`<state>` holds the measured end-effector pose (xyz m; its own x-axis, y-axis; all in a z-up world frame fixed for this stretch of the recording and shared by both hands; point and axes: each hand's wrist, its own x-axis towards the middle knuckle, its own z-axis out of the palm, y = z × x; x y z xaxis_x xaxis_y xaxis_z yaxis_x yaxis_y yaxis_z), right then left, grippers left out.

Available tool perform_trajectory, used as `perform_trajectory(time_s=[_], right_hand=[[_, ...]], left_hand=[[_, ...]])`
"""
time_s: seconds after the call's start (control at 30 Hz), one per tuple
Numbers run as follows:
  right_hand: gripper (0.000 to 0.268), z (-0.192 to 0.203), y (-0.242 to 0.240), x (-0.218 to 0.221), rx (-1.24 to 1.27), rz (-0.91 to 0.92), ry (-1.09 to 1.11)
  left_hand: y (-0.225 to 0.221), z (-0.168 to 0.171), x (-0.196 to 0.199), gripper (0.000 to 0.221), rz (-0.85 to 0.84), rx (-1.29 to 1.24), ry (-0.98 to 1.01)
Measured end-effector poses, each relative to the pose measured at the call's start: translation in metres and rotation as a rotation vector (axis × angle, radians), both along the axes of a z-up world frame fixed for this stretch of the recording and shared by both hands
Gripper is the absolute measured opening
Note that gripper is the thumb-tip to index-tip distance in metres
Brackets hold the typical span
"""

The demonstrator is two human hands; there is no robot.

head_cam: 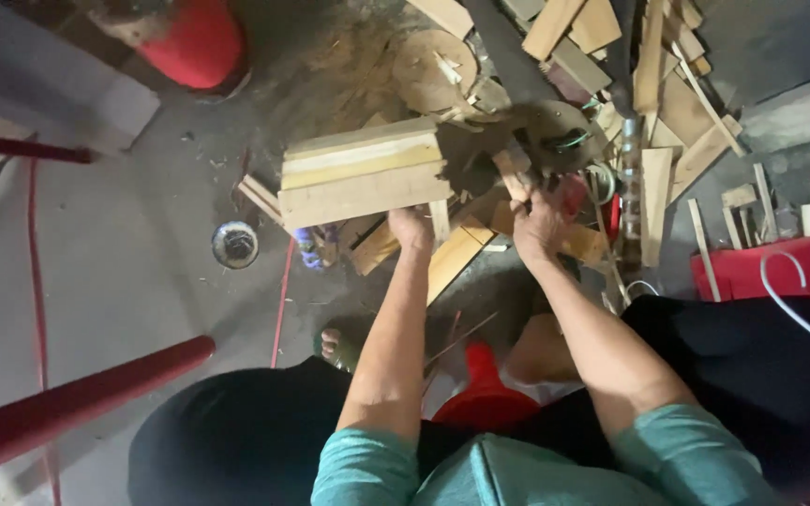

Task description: Assembling a small wooden box by gluing and fitting wooden slats together.

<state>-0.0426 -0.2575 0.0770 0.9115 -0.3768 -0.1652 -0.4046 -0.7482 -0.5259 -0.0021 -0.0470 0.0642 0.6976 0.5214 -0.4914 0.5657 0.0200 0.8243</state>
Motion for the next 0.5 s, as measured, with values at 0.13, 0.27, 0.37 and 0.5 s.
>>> perform_trajectory(time_s=[0.13,0.27,0.37,0.5], right_hand=[[0.039,0.023,0.026,0.007,-0.362,0.102,-0.172],[0.038,0.006,0.076,0.022,-0.052,0.394,-0.157],[0.047,0.034,0.108,0.020,0.437,0.090,0.068],[0.039,0.002,0.122,0.021,0.420,0.169,-0.026]], left_hand=[[-0.003,0.033,-0.003,0.015,0.116,-0.140,-0.074],[-0.006,0.067,-0.003,0.018,0.198,-0.231,-0.122],[-0.013,0.112,-0.003,0.022,0.298,-0.325,-0.174],[-0.020,0.126,-0.006,0.014,0.351,-0.398,-0.240]])
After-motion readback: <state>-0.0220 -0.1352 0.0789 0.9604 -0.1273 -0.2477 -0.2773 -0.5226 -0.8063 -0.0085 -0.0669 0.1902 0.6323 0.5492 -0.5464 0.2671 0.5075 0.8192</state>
